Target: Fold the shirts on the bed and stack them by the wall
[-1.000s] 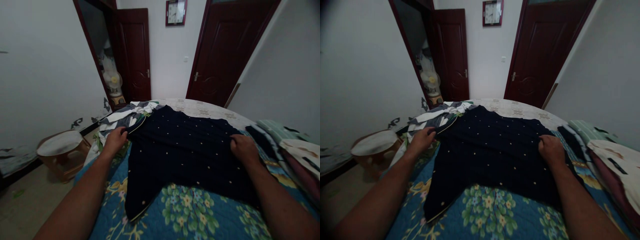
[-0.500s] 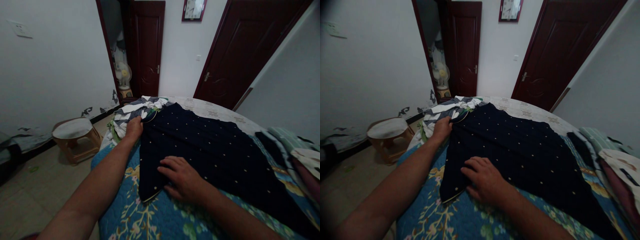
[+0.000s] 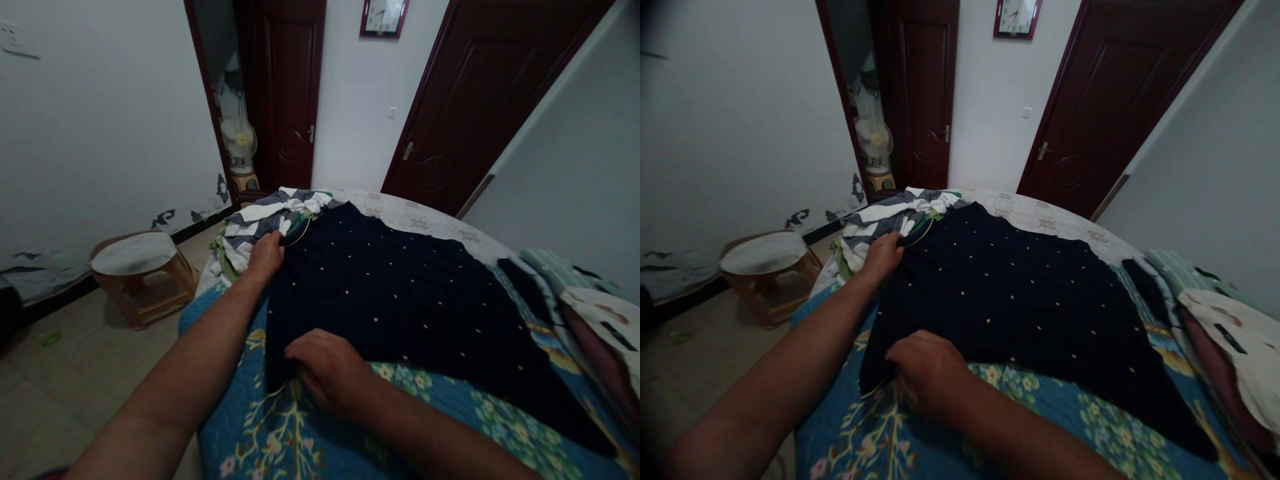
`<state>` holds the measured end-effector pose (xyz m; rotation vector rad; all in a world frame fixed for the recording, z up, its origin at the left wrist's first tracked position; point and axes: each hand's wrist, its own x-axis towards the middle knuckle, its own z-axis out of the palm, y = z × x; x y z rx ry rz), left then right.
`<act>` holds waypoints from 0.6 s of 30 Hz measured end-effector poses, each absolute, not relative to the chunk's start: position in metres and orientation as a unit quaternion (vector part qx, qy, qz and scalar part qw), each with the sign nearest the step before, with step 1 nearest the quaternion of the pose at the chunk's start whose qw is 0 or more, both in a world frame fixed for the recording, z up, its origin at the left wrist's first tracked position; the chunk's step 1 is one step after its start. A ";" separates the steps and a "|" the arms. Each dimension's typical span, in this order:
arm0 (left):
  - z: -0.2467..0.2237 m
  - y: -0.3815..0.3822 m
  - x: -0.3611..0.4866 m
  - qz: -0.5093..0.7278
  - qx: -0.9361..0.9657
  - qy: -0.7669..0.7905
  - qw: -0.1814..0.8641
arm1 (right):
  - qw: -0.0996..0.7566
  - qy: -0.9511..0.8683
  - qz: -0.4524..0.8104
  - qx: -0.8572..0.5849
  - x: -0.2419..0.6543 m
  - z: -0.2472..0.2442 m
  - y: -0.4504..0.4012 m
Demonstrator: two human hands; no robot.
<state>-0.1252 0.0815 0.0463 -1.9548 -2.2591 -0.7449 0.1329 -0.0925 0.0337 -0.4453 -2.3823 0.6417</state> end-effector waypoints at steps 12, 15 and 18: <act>0.061 0.064 -0.118 -0.318 -0.709 -0.624 -0.088 | 0.244 -0.908 0.250 -0.231 0.090 0.022 -0.084; 0.075 0.032 -0.106 -0.251 -0.776 -0.545 -0.197 | 0.249 -0.916 0.222 -0.221 0.111 0.029 -0.090; 0.083 -0.019 -0.091 -0.137 -0.823 -0.462 -0.302 | 0.265 -0.909 0.168 -0.274 0.151 0.036 -0.099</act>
